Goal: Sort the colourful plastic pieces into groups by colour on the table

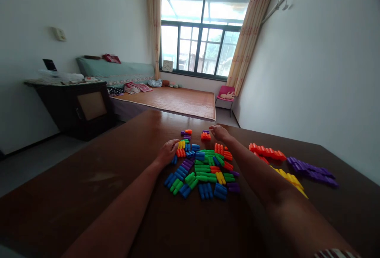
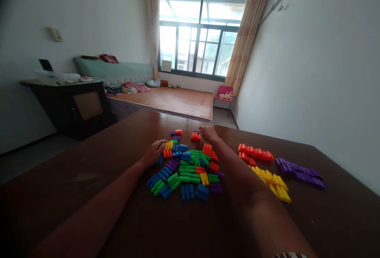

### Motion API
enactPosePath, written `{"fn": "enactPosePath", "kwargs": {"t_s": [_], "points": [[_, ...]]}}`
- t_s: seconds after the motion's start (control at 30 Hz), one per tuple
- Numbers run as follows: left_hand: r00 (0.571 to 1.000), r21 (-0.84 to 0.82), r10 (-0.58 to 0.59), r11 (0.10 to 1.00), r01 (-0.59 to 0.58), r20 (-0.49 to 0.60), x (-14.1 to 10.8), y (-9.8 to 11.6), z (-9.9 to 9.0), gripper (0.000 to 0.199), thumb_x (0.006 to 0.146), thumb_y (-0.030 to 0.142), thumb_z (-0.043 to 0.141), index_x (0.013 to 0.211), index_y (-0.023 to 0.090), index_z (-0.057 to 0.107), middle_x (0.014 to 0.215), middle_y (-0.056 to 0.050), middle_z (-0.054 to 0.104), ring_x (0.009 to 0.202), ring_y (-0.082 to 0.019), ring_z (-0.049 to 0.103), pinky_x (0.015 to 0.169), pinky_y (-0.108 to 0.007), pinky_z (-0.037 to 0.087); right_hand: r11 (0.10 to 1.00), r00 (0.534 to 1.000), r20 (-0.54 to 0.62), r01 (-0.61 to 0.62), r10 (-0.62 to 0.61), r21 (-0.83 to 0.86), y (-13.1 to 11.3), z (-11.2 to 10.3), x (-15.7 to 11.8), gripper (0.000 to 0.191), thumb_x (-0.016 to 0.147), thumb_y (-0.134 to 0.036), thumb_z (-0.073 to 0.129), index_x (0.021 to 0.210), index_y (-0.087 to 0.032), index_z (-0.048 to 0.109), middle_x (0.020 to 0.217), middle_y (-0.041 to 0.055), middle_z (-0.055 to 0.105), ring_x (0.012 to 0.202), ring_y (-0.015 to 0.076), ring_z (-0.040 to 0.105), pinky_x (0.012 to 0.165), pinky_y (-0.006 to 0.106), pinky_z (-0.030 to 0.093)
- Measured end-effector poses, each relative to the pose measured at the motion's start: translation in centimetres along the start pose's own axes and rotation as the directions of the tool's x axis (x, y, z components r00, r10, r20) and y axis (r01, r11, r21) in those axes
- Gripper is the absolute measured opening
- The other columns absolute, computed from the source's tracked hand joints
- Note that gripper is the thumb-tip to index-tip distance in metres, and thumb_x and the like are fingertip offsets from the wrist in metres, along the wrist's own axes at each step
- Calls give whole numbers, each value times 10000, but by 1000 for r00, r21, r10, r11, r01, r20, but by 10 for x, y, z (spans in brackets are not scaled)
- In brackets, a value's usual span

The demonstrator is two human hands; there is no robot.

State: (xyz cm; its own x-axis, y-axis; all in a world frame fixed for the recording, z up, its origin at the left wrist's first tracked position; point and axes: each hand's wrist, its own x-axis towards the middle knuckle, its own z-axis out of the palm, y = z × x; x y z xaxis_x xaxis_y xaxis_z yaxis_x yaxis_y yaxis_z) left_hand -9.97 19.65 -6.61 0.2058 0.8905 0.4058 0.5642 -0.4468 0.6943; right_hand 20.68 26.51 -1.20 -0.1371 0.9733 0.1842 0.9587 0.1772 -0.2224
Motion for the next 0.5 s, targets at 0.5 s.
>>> {"fn": "enactPosePath", "kwargs": {"t_s": [0.5], "points": [[999, 18, -38, 999, 37, 33, 3, -5, 2, 420, 897, 379, 393, 1155, 155, 638, 1183, -101, 660, 1086, -221, 610, 957, -328, 459, 992, 999, -27, -23, 27, 127, -4, 1, 12, 247, 706, -215, 723, 953, -214, 728, 949, 30, 733, 840, 184, 666, 728, 240, 486]]}}
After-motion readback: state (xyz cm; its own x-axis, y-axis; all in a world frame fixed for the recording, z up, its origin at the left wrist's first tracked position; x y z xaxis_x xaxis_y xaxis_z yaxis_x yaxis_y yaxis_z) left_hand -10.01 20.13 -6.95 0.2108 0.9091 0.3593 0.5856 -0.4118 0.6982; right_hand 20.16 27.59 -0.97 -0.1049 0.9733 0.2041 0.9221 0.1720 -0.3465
